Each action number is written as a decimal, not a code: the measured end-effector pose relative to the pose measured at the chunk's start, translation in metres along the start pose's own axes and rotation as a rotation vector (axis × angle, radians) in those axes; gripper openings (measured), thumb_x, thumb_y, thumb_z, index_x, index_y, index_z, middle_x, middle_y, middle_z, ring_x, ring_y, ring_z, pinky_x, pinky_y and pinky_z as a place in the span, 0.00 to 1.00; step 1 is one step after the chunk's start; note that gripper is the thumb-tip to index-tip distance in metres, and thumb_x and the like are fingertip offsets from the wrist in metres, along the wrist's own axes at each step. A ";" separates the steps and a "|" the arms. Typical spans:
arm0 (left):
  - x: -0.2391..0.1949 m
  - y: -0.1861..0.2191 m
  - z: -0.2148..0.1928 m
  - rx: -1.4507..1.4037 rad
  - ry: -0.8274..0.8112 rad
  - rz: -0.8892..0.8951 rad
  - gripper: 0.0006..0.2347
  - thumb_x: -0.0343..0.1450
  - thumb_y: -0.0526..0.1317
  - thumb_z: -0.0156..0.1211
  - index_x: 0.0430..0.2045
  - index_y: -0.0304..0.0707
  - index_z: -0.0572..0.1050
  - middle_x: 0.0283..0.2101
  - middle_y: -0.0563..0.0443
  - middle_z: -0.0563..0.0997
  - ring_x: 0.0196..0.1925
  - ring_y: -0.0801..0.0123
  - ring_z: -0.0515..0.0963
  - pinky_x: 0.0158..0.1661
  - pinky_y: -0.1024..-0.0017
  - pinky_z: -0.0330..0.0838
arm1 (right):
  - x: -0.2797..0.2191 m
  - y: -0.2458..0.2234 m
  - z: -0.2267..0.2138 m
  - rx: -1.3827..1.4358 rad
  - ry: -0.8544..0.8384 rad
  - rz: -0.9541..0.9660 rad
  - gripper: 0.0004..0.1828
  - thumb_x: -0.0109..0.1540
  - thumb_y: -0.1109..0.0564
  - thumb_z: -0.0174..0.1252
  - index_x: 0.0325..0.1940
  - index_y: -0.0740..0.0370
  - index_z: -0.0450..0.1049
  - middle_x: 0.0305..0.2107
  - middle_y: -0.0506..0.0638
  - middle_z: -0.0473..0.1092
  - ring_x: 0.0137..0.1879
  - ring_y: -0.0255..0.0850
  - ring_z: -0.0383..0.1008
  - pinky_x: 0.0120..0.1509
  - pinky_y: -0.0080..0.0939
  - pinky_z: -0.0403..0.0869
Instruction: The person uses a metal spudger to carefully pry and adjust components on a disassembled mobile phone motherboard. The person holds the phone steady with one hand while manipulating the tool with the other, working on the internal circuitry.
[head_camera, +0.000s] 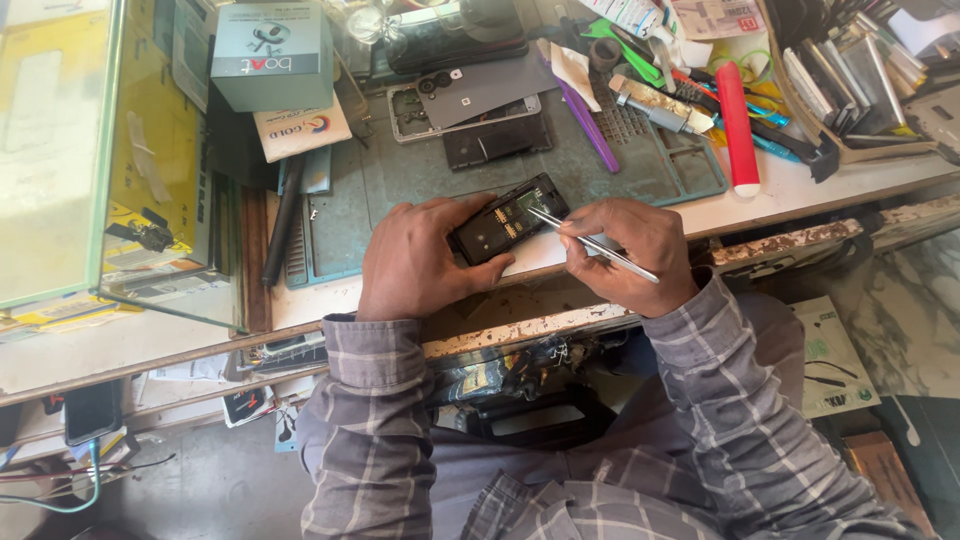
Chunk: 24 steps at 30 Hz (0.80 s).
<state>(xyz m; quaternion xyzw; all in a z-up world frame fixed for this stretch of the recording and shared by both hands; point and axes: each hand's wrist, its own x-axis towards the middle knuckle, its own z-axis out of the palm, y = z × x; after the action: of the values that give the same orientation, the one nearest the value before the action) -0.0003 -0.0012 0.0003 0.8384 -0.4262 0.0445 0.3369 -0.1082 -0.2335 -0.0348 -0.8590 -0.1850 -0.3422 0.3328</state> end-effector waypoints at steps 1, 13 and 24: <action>0.000 0.000 -0.001 -0.004 0.000 0.005 0.27 0.58 0.50 0.75 0.48 0.35 0.81 0.38 0.40 0.86 0.38 0.49 0.85 0.39 0.59 0.77 | 0.000 0.000 0.001 -0.004 0.005 0.003 0.11 0.61 0.66 0.67 0.41 0.65 0.71 0.37 0.56 0.78 0.43 0.46 0.83 0.44 0.40 0.80; -0.001 0.000 -0.001 -0.003 0.006 0.010 0.26 0.58 0.50 0.74 0.48 0.37 0.81 0.38 0.41 0.85 0.38 0.49 0.85 0.39 0.58 0.77 | -0.004 0.002 0.003 -0.018 0.026 0.042 0.10 0.62 0.65 0.67 0.41 0.64 0.71 0.36 0.56 0.78 0.41 0.46 0.83 0.43 0.41 0.80; 0.000 0.000 0.000 0.018 0.016 0.021 0.27 0.57 0.50 0.75 0.48 0.36 0.81 0.39 0.41 0.86 0.37 0.50 0.85 0.40 0.59 0.77 | -0.003 0.002 0.002 -0.032 0.024 0.043 0.09 0.62 0.65 0.66 0.41 0.64 0.71 0.36 0.56 0.78 0.41 0.46 0.83 0.44 0.41 0.80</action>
<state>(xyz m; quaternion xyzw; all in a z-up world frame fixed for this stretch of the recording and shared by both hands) -0.0002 -0.0013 -0.0001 0.8363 -0.4321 0.0583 0.3324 -0.1081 -0.2336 -0.0384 -0.8638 -0.1568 -0.3480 0.3288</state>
